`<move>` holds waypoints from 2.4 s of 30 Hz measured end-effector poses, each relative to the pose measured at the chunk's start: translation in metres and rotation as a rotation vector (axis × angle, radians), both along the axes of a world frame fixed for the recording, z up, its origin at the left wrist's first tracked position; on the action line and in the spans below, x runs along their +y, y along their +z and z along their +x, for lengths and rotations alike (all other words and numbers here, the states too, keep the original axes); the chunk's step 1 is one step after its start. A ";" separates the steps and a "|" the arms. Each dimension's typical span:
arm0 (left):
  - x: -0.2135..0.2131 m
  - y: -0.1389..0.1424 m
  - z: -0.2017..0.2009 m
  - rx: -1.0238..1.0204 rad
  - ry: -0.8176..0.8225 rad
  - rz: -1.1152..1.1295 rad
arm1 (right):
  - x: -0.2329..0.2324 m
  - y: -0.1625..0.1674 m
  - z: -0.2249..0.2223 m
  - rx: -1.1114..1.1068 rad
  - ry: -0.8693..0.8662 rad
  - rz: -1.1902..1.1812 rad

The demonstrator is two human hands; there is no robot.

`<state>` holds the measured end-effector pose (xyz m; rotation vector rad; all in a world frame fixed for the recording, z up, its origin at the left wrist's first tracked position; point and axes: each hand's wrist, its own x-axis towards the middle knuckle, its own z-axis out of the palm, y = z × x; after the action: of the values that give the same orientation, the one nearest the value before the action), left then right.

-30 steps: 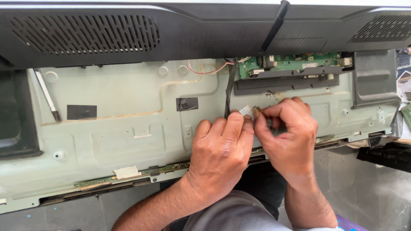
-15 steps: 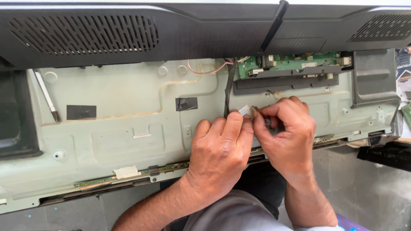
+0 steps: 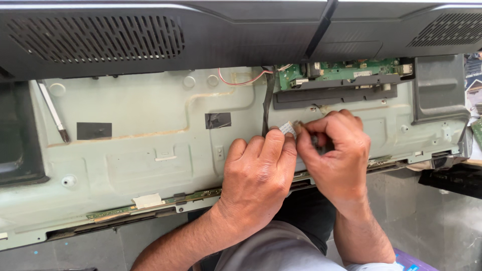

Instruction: The person scrapes a small white component with a razor blade, then uses a black plastic tool to pry and adjust a ribbon cable connector on the back of a disassembled television. The person works on the component and connector throughout the clip.

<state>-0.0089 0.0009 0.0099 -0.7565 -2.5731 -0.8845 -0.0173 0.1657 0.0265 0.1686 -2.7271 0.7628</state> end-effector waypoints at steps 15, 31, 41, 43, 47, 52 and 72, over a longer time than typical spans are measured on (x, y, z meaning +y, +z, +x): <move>-0.001 0.000 0.000 0.006 -0.006 0.000 | -0.002 0.001 -0.002 0.001 -0.019 -0.014; 0.000 0.000 -0.001 0.007 0.003 0.002 | -0.002 0.001 -0.001 -0.006 0.005 -0.006; -0.001 0.000 0.000 0.003 -0.006 0.002 | -0.001 0.002 -0.003 -0.001 0.004 -0.012; -0.001 0.000 0.000 0.007 -0.006 0.000 | -0.001 0.002 -0.002 -0.015 -0.006 -0.032; 0.000 0.000 0.000 0.001 -0.003 -0.002 | -0.001 0.001 -0.003 -0.005 0.009 -0.015; 0.000 0.000 -0.001 0.007 -0.004 0.007 | -0.001 0.001 -0.003 -0.009 0.003 -0.018; 0.000 -0.001 0.000 0.026 0.002 0.016 | -0.001 0.001 -0.005 -0.005 0.005 -0.027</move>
<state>-0.0092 0.0005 0.0087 -0.7559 -2.5411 -0.8881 -0.0219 0.1647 0.0279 0.1675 -2.7206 0.8025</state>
